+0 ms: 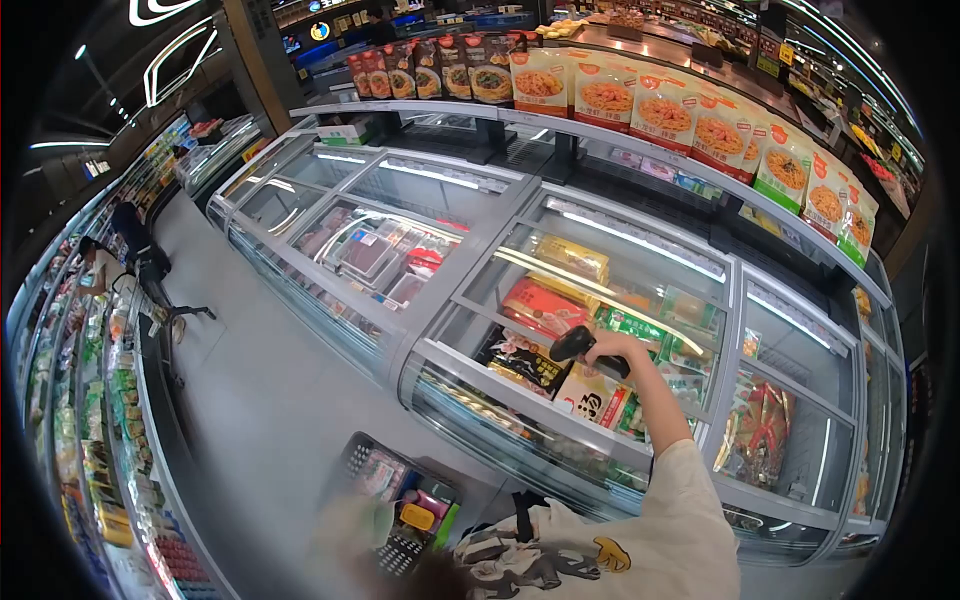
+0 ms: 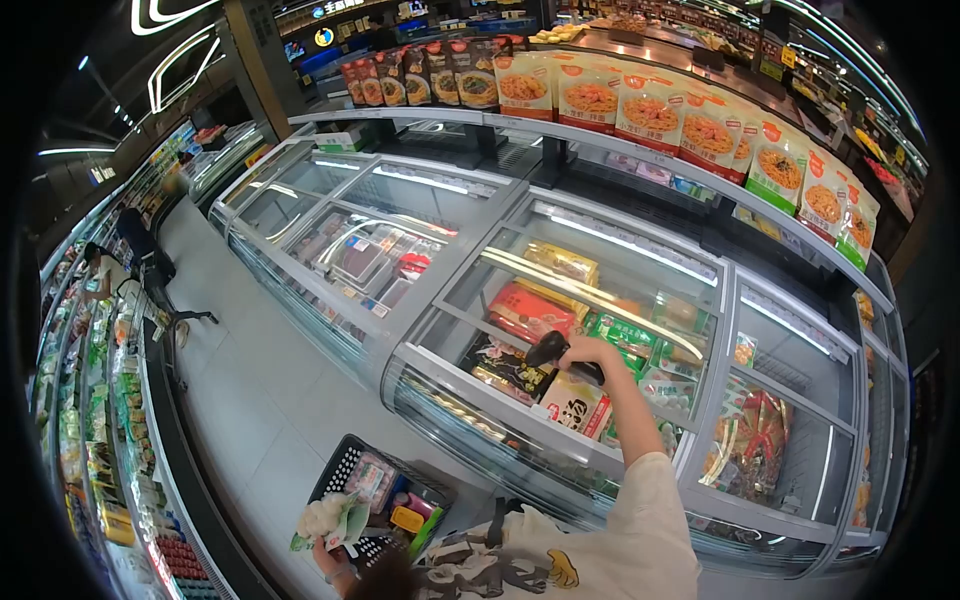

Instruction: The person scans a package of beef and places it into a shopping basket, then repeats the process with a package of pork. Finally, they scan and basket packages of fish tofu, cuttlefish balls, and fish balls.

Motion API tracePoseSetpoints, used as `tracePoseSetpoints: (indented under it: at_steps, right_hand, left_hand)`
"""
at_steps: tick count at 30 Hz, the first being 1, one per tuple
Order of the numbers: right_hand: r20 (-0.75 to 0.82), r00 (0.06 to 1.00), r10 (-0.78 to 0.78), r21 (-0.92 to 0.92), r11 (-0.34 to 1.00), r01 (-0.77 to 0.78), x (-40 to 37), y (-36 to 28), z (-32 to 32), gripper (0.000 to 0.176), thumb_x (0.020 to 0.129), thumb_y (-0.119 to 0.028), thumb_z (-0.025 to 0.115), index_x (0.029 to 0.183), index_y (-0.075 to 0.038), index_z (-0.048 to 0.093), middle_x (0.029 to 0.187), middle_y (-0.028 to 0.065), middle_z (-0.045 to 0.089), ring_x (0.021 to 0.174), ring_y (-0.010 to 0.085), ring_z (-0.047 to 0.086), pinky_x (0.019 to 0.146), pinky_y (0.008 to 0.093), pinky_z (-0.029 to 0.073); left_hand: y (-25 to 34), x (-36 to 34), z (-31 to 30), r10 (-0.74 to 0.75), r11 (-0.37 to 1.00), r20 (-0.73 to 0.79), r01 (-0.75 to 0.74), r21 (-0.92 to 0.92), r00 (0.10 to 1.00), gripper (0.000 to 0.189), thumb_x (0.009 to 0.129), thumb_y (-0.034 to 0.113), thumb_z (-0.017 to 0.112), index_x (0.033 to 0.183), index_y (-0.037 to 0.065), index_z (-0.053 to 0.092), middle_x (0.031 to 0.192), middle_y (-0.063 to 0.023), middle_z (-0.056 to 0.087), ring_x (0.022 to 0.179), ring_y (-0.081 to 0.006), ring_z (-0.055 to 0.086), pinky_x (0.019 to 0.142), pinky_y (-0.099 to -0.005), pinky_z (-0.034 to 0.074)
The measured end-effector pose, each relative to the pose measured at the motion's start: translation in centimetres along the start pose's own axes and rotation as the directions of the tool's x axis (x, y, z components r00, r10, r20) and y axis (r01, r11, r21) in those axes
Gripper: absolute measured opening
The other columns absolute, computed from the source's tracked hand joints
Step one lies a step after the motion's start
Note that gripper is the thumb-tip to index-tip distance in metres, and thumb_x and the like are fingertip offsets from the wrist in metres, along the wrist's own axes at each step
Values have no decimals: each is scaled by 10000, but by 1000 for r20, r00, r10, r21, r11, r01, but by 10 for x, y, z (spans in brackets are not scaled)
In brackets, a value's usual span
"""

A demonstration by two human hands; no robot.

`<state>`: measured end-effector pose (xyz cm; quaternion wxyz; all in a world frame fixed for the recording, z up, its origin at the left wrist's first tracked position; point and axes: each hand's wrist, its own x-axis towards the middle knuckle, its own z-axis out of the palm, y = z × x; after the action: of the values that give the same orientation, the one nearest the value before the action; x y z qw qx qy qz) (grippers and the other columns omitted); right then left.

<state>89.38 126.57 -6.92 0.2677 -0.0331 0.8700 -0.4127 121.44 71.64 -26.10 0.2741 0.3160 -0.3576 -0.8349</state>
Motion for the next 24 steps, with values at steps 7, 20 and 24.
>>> tracePoseSetpoints:
  at_steps: [7,20,24]
  right_hand:
    - [-13,999,-35,-112,993,33,-39,-17,73,326,498,-135,626,819,-82,611,803,16,601,780,132,521,709,240,385]
    - [-327,940,-102,-256,966,16,-102,-78,219,430,481,-199,647,866,-29,559,723,120,586,692,241,562,648,314,431]
    - [209,951,-226,-154,953,260,-133,-77,325,378,564,-184,649,884,-10,545,781,96,606,741,193,561,705,288,418]
  left_hand:
    - [36,13,-28,-66,998,-148,64,-15,987,275,786,173,490,977,-25,482,855,-97,569,686,-190,586,518,-267,483]
    - [66,-2,-98,-99,993,-284,77,-89,954,196,783,166,491,888,1,506,658,-71,553,443,-147,521,332,-236,378]
    - [69,-6,-138,-109,992,-282,124,34,953,197,782,159,489,890,-5,500,650,-76,550,443,-155,524,325,-238,376]
